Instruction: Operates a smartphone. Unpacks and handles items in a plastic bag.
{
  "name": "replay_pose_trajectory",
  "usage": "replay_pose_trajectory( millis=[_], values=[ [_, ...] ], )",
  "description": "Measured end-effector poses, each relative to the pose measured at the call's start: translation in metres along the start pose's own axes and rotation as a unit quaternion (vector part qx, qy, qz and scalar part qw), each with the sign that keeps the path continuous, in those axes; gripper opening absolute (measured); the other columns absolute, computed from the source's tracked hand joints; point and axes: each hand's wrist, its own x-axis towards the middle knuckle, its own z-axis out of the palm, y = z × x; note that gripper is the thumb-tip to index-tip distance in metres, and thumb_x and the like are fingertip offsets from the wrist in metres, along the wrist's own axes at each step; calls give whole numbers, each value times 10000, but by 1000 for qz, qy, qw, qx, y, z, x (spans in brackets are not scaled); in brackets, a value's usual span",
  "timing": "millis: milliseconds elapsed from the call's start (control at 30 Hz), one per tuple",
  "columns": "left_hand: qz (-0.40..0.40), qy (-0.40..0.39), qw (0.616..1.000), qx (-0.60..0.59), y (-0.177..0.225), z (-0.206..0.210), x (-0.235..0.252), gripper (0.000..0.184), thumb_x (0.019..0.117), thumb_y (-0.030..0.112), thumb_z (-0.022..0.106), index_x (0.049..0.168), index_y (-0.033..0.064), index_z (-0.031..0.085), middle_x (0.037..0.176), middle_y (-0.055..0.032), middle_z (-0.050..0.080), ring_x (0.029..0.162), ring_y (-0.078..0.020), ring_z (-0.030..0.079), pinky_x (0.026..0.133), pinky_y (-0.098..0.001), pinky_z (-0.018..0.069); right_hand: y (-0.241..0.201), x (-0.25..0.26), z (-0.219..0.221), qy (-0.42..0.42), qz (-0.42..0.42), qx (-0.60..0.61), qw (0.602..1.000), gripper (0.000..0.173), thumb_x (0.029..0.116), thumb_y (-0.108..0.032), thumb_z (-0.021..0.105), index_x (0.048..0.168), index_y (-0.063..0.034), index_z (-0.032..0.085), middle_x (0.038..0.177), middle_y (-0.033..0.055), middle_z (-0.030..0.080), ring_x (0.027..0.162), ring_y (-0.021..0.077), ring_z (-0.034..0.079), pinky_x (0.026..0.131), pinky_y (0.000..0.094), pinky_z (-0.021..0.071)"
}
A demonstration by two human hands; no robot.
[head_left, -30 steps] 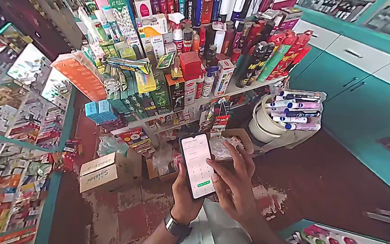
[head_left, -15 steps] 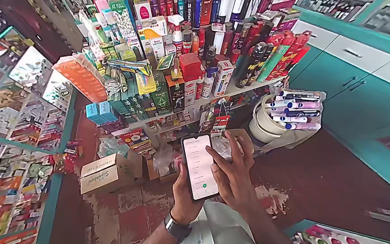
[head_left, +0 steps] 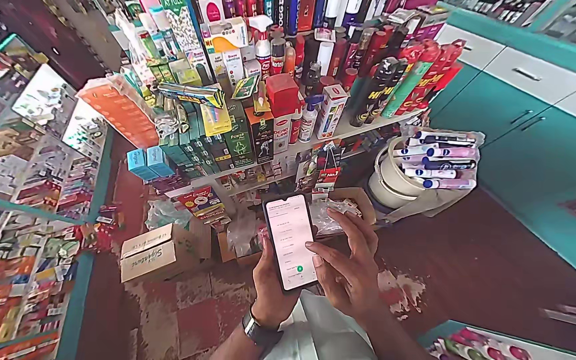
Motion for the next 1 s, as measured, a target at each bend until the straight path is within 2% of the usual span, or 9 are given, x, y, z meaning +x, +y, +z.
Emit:
replay_pose_trajectory(
  millis=[133,233,300,400,500,600,700,833,1000],
  values=[
    [4,-5,1000,-3,-1,1,-1,572,953,565,585,1305,120,655,1232,-150,704,1145,-267,690,966,-476,564,-4,2,4,-69,17,-43,997,383,1053,-372,400,1366,-407,619,1658,115,318,1561,322,149,1190,534,154],
    [7,-1,1000,-5,-1,1,-2,563,956,562,582,1299,122,657,1223,-142,709,1141,-255,692,972,-462,563,-4,2,9,-85,9,-59,995,418,1045,-369,401,1417,-444,576,1672,147,278,1555,358,144,1166,551,168],
    [9,-8,1000,-6,0,0,-3,568,964,559,572,1309,116,651,1240,-148,701,1154,-264,686,984,-468,556,-4,1,7,-51,-7,-38,998,382,1050,-359,407,1372,-404,606,1652,97,326,1553,311,177,1193,520,171],
    [13,-6,1000,-5,1,-2,-5,572,963,570,564,1312,126,656,1249,-157,698,1161,-281,683,982,-486,554,-5,0,0,28,-32,2,999,259,1041,-348,435,1147,-312,668,1555,-37,433,1519,186,257,1235,418,188],
    [10,-15,1000,-10,2,-4,-5,585,966,574,556,1323,119,648,1277,-172,682,1185,-299,669,993,-503,544,-2,-6,-2,43,-43,13,998,246,1036,-375,459,1080,-291,686,1500,-48,481,1487,167,304,1222,407,212],
    [12,-20,1000,-16,4,-3,-4,590,963,571,564,1325,112,647,1294,-184,672,1198,-310,662,994,-500,544,0,-16,3,28,-49,33,998,229,1025,-365,497,1073,-281,705,1479,-29,513,1464,183,351,1202,408,262],
    [18,-18,1000,-16,5,-2,-4,587,971,571,551,1323,109,642,1289,-184,673,1189,-308,666,990,-490,548,-1,-28,7,0,-60,67,996,222,1017,-350,522,1117,-291,711,1504,-36,496,1457,196,360,1194,410,295],
    [19,-12,1000,-16,6,0,-6,568,977,572,537,1303,122,652,1262,-169,687,1159,-282,681,968,-470,561,-5,-34,10,-38,-74,69,994,250,1017,-369,498,1170,-318,689,1550,-24,465,1483,214,326,1208,437,240],
    [32,-1,999,-16,8,3,-9,537,991,536,534,1290,104,648,1235,-167,697,1150,-273,684,982,-458,556,-7,-32,14,-40,-84,65,994,252,1002,-365,520,1177,-338,699,1561,-29,459,1484,221,323,1197,444,248]
  ],
)
